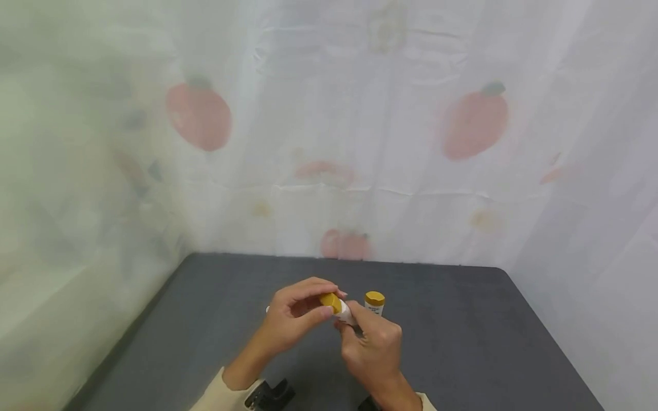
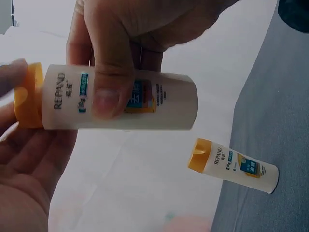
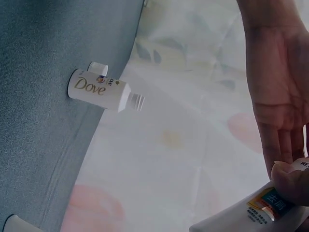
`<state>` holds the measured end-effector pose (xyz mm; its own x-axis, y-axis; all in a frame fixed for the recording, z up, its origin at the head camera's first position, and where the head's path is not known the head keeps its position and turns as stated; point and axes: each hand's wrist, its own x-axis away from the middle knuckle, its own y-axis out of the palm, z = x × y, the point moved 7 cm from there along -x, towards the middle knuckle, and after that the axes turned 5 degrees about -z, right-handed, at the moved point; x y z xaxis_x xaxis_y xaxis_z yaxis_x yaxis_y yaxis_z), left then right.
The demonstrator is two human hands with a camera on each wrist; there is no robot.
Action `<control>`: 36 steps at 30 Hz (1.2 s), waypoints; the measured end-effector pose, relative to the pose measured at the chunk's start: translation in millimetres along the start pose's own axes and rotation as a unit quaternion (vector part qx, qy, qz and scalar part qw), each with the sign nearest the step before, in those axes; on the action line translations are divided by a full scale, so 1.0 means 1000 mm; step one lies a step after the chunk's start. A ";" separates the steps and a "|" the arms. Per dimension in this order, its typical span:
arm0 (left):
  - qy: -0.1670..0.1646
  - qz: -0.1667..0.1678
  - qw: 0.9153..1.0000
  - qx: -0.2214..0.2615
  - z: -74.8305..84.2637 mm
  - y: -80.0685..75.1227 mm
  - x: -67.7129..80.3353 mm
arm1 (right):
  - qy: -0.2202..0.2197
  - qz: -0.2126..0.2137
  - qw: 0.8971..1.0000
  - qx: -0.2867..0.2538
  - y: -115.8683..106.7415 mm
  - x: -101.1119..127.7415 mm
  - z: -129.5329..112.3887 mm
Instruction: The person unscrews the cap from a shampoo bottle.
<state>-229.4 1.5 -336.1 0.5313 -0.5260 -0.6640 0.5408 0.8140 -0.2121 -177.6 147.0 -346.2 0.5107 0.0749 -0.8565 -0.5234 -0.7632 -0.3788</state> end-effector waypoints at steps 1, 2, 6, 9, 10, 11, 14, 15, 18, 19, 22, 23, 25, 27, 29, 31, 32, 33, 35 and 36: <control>0.004 0.005 1.000 -0.006 0.001 0.000 -0.001 | 0.000 -0.001 1.000 0.003 0.000 -0.001 0.000; 0.008 0.012 1.000 -0.013 0.002 0.000 -0.001 | -0.002 0.000 1.000 0.003 0.000 -0.001 0.000; 0.035 0.027 0.999 -0.016 0.007 0.003 -0.005 | -0.023 0.005 1.000 -0.009 0.001 0.001 -0.004; 0.058 0.025 0.998 -0.011 0.012 0.007 -0.007 | -0.045 0.013 0.999 -0.023 0.003 0.003 -0.008; 0.063 0.025 0.998 -0.013 0.013 0.007 -0.007 | -0.047 0.012 0.998 -0.027 0.003 0.004 -0.008; 0.066 0.025 0.997 -0.018 0.014 0.007 -0.007 | -0.047 0.013 0.998 -0.033 0.003 0.004 -0.008; 0.058 0.019 0.998 -0.021 0.013 0.007 -0.004 | -0.029 0.012 0.999 -0.042 0.002 0.003 -0.006; 0.054 0.012 0.998 -0.023 0.013 0.007 -0.002 | -0.019 0.010 0.999 -0.038 0.001 0.002 -0.005; 0.047 -0.012 0.998 -0.029 0.011 0.008 0.002 | 0.002 0.009 1.000 -0.018 -0.001 0.001 -0.004; 0.051 -0.018 0.998 -0.035 0.011 0.008 0.002 | 0.007 0.007 1.000 -0.011 -0.002 0.001 -0.003; 0.055 -0.012 0.997 -0.060 0.011 0.007 0.003 | 0.011 0.006 1.000 0.008 -0.003 0.001 -0.004; 0.056 -0.005 0.996 -0.067 0.011 0.007 0.003 | 0.012 0.005 1.000 0.012 -0.004 0.001 -0.004; 0.056 0.011 0.995 -0.076 0.011 0.006 0.003 | 0.008 0.004 1.000 0.016 -0.004 0.001 -0.005; 0.060 0.025 0.995 -0.081 0.012 0.006 0.001 | 0.004 0.002 1.000 0.017 -0.004 0.001 -0.006; 0.071 0.032 0.994 -0.081 0.014 0.008 -0.002 | -0.005 0.004 1.000 0.013 -0.004 0.001 -0.007; 0.085 0.037 0.993 -0.076 0.017 0.010 -0.005 | -0.016 0.008 1.000 0.003 -0.004 0.001 -0.009; 0.093 0.039 0.992 -0.073 0.018 0.012 -0.007 | -0.020 0.008 1.000 -0.004 -0.003 0.002 -0.010; 0.100 0.040 0.992 -0.069 0.019 0.013 -0.009 | -0.025 0.011 1.000 -0.011 -0.003 0.003 -0.011; 0.111 0.042 0.991 -0.065 0.021 0.015 -0.010 | -0.030 0.016 0.999 -0.018 -0.004 0.004 -0.012; 0.111 0.045 0.991 -0.066 0.022 0.015 -0.010 | -0.029 0.015 0.999 -0.022 -0.004 0.005 -0.012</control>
<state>-212.4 13.6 -316.9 0.4083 -0.3950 -0.8230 0.4007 0.8876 -0.2272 -165.4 142.8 -344.6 0.4539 0.0875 -0.8867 -0.5074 -0.7926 -0.3380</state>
